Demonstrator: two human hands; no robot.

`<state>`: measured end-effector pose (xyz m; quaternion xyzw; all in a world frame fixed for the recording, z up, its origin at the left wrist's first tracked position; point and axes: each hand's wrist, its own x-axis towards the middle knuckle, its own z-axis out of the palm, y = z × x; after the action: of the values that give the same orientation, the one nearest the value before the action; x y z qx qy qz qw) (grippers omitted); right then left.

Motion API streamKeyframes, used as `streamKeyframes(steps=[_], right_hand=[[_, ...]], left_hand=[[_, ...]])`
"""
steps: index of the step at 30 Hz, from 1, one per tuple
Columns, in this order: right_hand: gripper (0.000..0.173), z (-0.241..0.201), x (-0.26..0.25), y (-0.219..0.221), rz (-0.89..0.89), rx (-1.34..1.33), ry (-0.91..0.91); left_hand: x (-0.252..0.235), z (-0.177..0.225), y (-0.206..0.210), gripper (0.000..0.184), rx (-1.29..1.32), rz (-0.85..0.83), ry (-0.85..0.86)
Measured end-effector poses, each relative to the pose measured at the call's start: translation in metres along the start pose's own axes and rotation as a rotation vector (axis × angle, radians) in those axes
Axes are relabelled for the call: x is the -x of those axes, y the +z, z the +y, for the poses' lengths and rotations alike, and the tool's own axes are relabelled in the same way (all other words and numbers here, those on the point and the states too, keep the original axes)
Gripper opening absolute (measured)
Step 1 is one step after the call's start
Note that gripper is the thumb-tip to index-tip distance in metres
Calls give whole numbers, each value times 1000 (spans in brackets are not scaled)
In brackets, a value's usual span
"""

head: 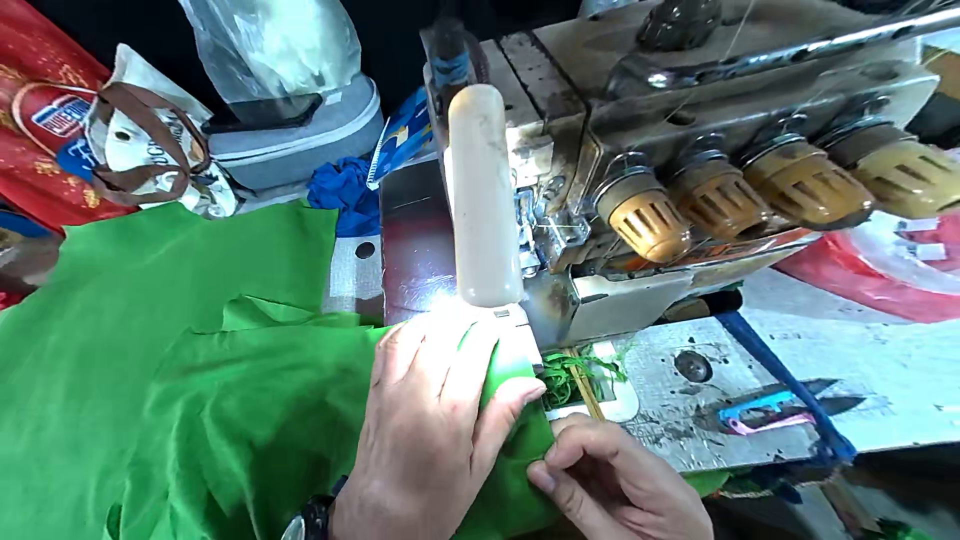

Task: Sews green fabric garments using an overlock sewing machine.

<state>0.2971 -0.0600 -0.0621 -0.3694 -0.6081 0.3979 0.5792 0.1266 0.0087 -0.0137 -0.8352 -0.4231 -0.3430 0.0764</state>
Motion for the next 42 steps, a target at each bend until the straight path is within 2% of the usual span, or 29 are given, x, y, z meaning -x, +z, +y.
streamKeyframes(steps=[5, 10, 17, 27, 31, 36, 42], right_hand=[[9, 0, 11, 3, -8, -6, 33], [9, -4, 14, 7, 20, -56, 7], [8, 2, -3, 6, 43, -112, 11], [13, 10, 0, 6, 78, -120, 24], [19, 13, 5, 8, 106, -110, 20], [17, 7, 5, 15, 185, -73, 24], [24, 7, -11, 18, 239, 147, 42]], left_hand=[[9, 7, 4, 37, 46, 43, 64], [5, 13, 8, 33, 122, -4, 153], [-2, 4, 3, 40, 46, -23, 19], [6, 9, 8, 39, 8, 35, -42], [15, 12, 12, 44, 14, 64, -36], [28, 16, 14, 60, -93, 44, -38], [4, 2, 0, 65, -28, -116, -31]])
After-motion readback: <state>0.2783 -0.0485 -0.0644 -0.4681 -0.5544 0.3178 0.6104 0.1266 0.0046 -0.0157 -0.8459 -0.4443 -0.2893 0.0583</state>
